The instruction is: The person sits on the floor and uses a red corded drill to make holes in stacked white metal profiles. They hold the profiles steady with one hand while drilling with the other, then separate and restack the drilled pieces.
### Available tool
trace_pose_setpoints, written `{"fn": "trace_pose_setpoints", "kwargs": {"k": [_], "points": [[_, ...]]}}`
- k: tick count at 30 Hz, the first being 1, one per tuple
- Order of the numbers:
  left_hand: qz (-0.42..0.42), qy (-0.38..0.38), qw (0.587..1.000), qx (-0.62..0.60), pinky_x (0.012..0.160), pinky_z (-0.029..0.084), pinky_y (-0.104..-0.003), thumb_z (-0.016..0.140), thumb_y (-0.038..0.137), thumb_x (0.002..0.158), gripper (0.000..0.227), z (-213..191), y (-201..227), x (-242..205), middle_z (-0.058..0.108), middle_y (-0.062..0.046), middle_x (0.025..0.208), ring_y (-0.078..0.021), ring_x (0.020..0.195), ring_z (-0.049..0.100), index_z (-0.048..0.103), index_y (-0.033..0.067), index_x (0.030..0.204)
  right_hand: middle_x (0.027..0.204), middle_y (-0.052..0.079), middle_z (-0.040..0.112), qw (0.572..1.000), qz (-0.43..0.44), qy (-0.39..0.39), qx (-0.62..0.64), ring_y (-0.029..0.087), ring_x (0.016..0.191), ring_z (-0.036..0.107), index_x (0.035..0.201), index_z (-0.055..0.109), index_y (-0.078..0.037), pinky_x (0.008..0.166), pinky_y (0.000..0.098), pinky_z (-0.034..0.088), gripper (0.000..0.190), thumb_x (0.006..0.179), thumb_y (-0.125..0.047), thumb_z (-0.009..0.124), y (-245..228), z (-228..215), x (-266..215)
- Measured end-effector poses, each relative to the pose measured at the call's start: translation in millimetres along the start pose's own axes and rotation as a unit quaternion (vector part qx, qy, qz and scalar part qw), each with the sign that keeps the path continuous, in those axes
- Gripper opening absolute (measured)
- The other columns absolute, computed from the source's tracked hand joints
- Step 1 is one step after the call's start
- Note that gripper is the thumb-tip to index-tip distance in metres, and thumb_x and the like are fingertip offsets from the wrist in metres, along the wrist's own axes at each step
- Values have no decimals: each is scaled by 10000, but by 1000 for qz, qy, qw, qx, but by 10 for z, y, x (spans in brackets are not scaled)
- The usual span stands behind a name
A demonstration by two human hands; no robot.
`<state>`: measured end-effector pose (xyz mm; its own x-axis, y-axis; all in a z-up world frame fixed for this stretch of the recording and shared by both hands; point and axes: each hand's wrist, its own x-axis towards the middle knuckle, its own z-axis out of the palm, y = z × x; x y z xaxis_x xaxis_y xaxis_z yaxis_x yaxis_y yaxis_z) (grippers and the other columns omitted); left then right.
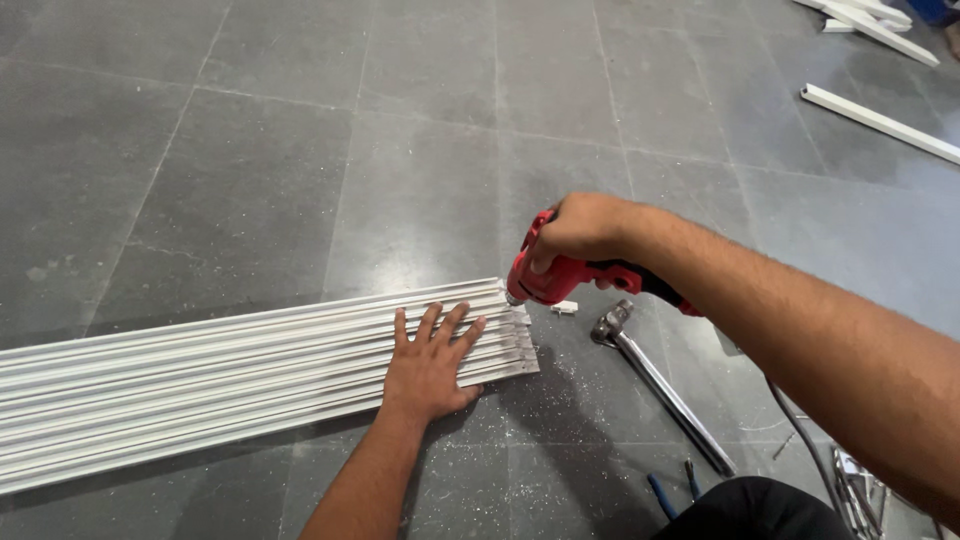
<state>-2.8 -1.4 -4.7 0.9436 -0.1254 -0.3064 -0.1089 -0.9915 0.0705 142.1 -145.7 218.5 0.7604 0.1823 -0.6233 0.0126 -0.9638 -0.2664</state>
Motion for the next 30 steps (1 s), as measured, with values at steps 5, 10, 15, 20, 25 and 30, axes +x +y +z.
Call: {"fn": "trace_pose_setpoints", "kwargs": {"k": [5, 10, 15, 20, 25, 30], "points": [[4, 15, 1000, -11, 1229, 15, -663, 671, 718, 792, 1029, -6, 13, 6, 85, 106, 1699, -262, 1551, 96, 126, 395, 1603, 799, 191, 736, 1000, -7, 13, 2, 284, 521, 645, 1067, 753, -36, 457, 415, 512, 473, 642, -242, 760, 69, 39, -24], [11, 14, 1000, -6, 1213, 28, -691, 686, 691, 799, 1028, -14, 8, -7, 117, 114, 1691, -278, 1544, 121, 142, 372, 1611, 804, 193, 751, 1000, -10, 23, -16, 271, 519, 678, 1042, 769, -5, 443, 392, 531, 476, 639, -258, 769, 117, 94, -32], [16, 7, 1000, 2, 1204, 35, -711, 672, 690, 814, 1011, -23, 13, -6, 136, 118, 1688, -292, 1543, 135, 153, 358, 1615, 768, 191, 737, 999, -28, 35, -25, 281, 513, 648, 1020, 778, -43, 439, 402, 506, 478, 581, -228, 748, 64, 107, -85], [13, -8, 1000, -3, 1206, 21, -706, 657, 712, 820, 1010, -18, 6, 30, 125, 106, 1680, -296, 1544, 112, 125, 365, 1605, 759, 179, 734, 998, -21, 52, -20, 278, 512, 649, 1010, 788, -40, 447, 404, 512, 484, 564, -222, 747, 48, 85, -162], [15, 0, 1000, -7, 1211, 9, -687, 665, 704, 818, 1011, -12, 16, 30, 151, 84, 1674, -293, 1543, 103, 126, 361, 1601, 771, 179, 736, 998, -24, 56, -17, 293, 522, 645, 1021, 780, -79, 456, 408, 502, 500, 545, -227, 741, 44, 126, -233], [19, 18, 1000, -5, 1213, 19, -684, 688, 680, 810, 1026, -10, 12, 7, 195, 42, 1671, -290, 1546, 112, 143, 344, 1613, 791, 162, 757, 993, -32, 64, -93, 295, 572, 690, 1010, 799, -99, 489, 400, 545, 524, 514, -254, 740, -14, 154, -250]]}}
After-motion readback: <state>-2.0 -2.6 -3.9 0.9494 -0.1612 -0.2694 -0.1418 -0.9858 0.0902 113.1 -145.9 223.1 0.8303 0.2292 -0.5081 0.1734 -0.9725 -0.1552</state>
